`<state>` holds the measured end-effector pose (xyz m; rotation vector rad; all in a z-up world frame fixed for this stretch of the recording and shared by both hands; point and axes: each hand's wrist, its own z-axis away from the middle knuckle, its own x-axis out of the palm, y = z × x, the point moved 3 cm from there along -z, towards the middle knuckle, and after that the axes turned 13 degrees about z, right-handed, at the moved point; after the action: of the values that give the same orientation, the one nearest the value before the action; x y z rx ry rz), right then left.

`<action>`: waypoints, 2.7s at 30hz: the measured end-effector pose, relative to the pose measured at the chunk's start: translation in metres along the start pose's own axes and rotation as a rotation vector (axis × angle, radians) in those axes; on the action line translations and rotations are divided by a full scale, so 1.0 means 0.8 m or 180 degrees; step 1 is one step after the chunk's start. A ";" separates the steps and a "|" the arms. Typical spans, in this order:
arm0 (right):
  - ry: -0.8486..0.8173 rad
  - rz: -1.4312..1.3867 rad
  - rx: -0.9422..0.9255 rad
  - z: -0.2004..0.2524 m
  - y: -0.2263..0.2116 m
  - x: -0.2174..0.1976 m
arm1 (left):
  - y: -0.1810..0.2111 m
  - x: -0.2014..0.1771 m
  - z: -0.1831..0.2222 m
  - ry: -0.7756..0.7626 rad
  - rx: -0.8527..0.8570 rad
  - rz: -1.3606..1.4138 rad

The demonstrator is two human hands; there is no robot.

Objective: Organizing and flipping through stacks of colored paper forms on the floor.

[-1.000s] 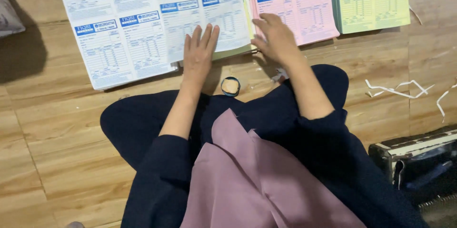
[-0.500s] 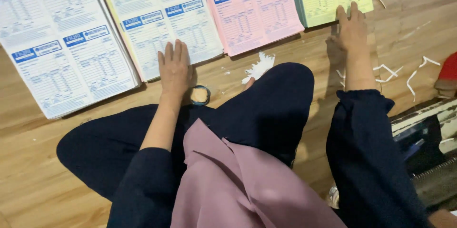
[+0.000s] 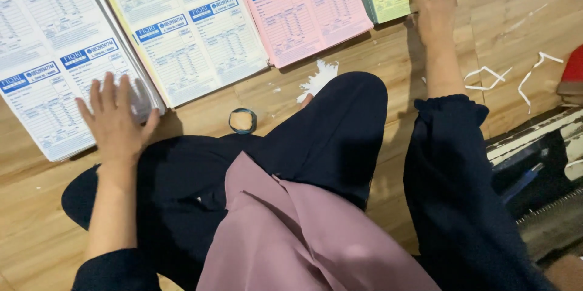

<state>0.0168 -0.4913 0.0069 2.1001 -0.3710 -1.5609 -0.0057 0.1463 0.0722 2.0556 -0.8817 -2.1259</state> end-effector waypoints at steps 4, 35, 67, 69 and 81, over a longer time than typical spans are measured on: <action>0.0252 0.0490 -0.0251 0.001 0.023 0.042 | -0.045 -0.025 0.031 0.0091 -0.0234 0.0106; -0.0616 -0.0398 -0.0209 -0.013 0.007 -0.004 | -0.141 -0.012 0.067 -0.0520 -0.0432 -0.0775; -0.0301 -0.1624 0.0142 -0.084 -0.099 -0.121 | -0.080 -0.005 0.066 0.0686 0.0038 0.0138; -0.0177 -0.1234 0.0354 -0.068 -0.046 -0.069 | -0.121 -0.008 0.082 0.0732 -0.0152 0.0030; -0.0710 0.0070 0.0077 -0.001 -0.013 -0.023 | -0.152 0.005 0.088 -0.0116 -0.0443 -0.0802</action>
<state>0.0111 -0.4730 0.0167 1.9369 -0.4905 -1.7912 -0.0303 0.2711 0.0125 2.1620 -0.4823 -2.2779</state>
